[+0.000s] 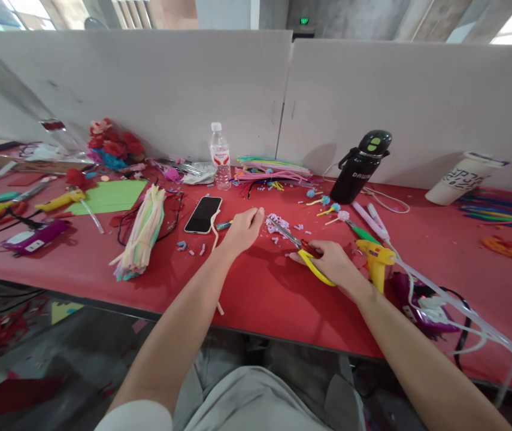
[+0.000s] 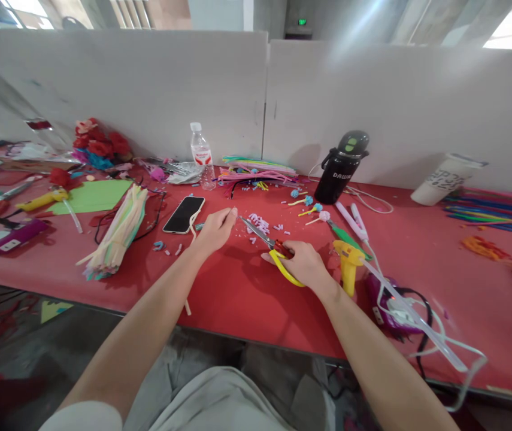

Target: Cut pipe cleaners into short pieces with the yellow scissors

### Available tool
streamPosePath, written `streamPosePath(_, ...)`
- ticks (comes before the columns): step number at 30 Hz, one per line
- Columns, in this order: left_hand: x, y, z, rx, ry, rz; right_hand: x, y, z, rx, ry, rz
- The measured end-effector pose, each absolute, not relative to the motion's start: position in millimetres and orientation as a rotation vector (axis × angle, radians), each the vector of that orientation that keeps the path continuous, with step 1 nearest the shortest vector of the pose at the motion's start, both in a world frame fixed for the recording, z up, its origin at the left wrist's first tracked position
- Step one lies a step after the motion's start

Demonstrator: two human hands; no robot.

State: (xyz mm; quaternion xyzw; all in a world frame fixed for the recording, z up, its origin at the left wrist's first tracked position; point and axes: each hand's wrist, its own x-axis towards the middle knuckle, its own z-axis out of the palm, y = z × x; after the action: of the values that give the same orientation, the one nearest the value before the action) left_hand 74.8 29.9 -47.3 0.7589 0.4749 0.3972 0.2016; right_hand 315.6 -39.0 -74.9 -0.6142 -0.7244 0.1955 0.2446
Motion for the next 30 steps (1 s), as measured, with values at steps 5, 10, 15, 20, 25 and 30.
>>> streamPosePath(5, 74.8, 29.8, -47.6, 2.104, 1.316, 1.087, 316.9, -37.7, -76.6, -1.681, -1.989, 0.514)
streamPosePath(10, 75.2, 30.0, -47.4, 2.097, 1.328, 1.086, 316.0, -37.9, -74.1, -1.679, -1.996, 0.508)
streamPosePath(15, 74.3, 31.4, -47.5, 2.084, 1.330, 1.083, 315.6, -38.8, -73.9, -1.671, -1.994, 0.503)
streamPosePath(20, 74.6, 31.9, -47.4, 2.086, 1.338, 1.070, 316.1, -38.0, -74.7, -1.658, -1.990, 0.515)
streamPosePath(25, 74.5, 31.3, -47.6, 2.079, 1.332, 1.076, 315.1, -37.9, -72.6, -1.680, -2.004, 0.517)
streamPosePath(30, 73.7, 32.4, -47.9, 2.046, 1.337, 1.057, 313.3, -39.5, -71.2, -1.672, -1.968, 0.452)
